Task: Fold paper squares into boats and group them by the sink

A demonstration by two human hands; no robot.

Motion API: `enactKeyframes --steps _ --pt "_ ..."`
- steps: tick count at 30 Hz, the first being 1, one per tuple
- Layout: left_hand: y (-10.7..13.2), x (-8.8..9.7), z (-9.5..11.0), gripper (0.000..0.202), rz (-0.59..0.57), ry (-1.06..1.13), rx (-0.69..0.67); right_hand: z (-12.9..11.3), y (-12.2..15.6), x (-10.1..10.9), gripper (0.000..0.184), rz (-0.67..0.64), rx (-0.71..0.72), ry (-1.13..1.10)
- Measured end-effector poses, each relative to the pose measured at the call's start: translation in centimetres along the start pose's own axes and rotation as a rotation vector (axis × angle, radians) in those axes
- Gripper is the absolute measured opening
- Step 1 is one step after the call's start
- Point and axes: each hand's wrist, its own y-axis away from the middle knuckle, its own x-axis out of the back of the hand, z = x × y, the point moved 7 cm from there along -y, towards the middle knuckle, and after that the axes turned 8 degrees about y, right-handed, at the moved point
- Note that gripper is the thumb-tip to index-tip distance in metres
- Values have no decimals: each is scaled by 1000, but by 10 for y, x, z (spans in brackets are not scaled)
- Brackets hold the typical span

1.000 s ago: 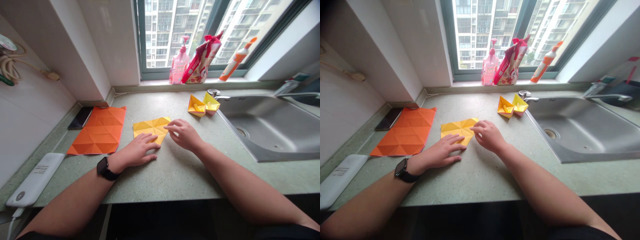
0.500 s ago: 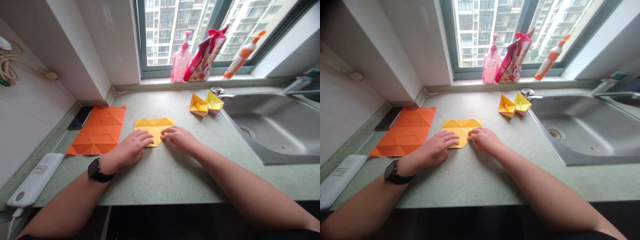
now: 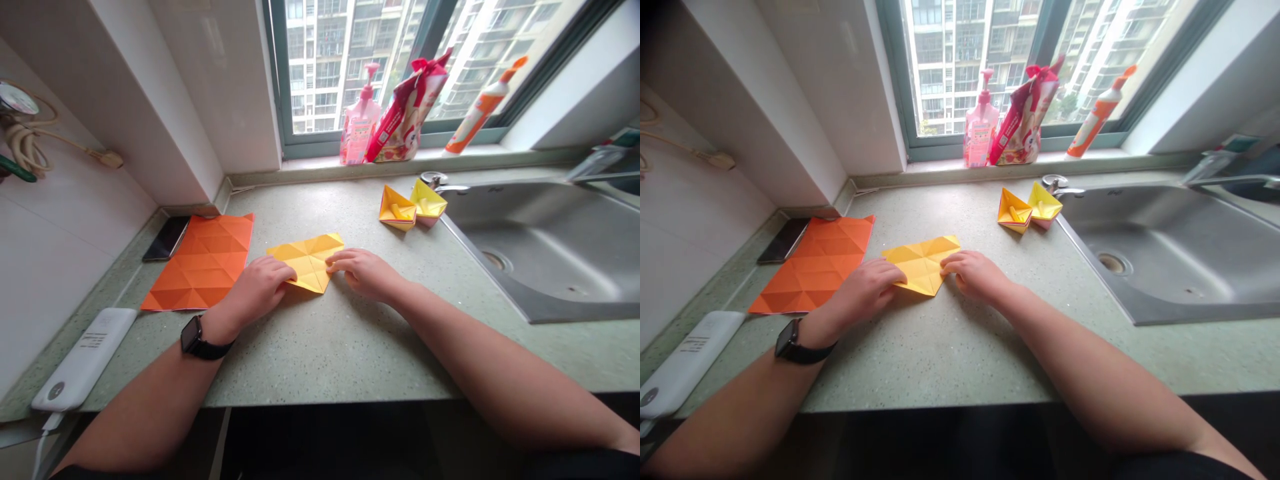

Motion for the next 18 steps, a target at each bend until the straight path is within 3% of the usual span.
enactKeyframes --steps 4,8,12,18 --pt "2 -4 2 12 3 102 34 -2 0 0 52 -4 38 5" --pt "4 -4 -9 7 73 103 200 -9 1 2 51 -18 72 -15" --pt "5 -1 -18 23 147 52 296 -20 3 5 47 -46 113 -18" --pt "1 -5 -26 31 176 10 266 -28 3 5 43 -49 135 -19"
